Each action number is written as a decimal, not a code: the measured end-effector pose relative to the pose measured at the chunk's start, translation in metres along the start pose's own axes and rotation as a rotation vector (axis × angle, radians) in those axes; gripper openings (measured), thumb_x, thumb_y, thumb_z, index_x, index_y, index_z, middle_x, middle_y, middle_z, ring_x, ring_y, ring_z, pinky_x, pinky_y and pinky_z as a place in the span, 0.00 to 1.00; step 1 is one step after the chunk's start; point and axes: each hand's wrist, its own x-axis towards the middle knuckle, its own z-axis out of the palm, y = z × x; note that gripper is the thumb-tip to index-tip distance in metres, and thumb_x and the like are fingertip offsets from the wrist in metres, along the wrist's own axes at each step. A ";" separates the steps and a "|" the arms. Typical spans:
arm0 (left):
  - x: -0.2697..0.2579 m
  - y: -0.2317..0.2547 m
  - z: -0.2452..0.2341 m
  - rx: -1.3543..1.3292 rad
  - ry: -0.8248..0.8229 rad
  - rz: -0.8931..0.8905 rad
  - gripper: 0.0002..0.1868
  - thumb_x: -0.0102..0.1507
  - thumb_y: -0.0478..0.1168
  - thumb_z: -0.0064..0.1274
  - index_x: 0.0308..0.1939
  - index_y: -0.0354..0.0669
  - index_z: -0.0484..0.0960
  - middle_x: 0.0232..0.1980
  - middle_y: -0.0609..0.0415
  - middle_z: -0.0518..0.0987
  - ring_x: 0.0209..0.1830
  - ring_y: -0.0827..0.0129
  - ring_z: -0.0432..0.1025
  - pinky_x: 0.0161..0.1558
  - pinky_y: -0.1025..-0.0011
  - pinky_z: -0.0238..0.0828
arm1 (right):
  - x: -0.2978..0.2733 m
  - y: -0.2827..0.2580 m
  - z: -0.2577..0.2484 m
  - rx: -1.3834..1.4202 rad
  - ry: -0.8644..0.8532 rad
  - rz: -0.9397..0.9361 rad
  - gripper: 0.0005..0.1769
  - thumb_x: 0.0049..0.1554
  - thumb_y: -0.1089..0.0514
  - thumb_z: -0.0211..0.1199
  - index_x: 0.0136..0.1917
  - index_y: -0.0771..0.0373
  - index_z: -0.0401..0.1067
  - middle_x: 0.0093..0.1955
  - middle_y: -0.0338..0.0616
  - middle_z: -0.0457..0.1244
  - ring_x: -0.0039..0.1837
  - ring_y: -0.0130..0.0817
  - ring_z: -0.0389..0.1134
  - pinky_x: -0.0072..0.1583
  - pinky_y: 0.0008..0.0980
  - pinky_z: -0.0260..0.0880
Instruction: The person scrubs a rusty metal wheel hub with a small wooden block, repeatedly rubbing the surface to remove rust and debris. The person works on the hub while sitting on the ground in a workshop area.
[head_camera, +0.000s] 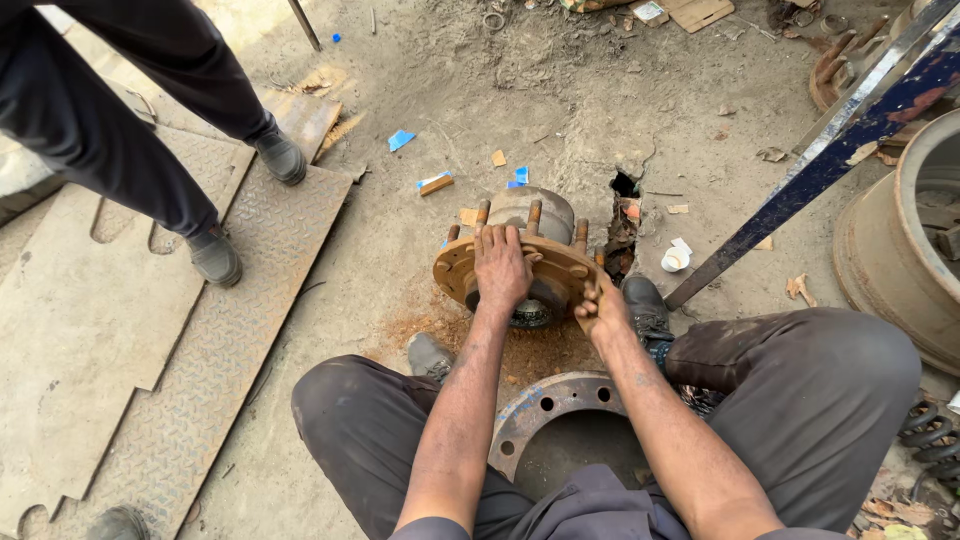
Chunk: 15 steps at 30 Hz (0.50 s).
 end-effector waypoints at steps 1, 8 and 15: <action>-0.001 -0.001 0.001 0.004 0.002 0.002 0.26 0.69 0.52 0.51 0.59 0.35 0.64 0.67 0.32 0.66 0.77 0.40 0.54 0.80 0.42 0.40 | -0.002 -0.002 0.005 -0.011 -0.057 -0.010 0.14 0.70 0.49 0.51 0.52 0.59 0.71 0.34 0.30 0.54 0.30 0.18 0.49 0.31 0.20 0.53; -0.002 0.000 -0.001 -0.005 0.065 0.007 0.25 0.68 0.51 0.52 0.57 0.34 0.65 0.67 0.31 0.66 0.76 0.39 0.55 0.77 0.43 0.40 | -0.003 -0.001 0.007 -0.280 -0.054 -0.140 0.20 0.70 0.45 0.51 0.51 0.64 0.70 0.34 0.30 0.51 0.30 0.19 0.49 0.32 0.22 0.54; -0.011 0.005 -0.016 -0.038 0.122 0.017 0.26 0.66 0.49 0.56 0.57 0.34 0.67 0.63 0.35 0.69 0.75 0.42 0.57 0.79 0.45 0.42 | 0.017 0.001 -0.007 -0.021 -0.104 -0.027 0.17 0.70 0.45 0.50 0.49 0.60 0.67 0.32 0.29 0.50 0.28 0.20 0.45 0.30 0.23 0.50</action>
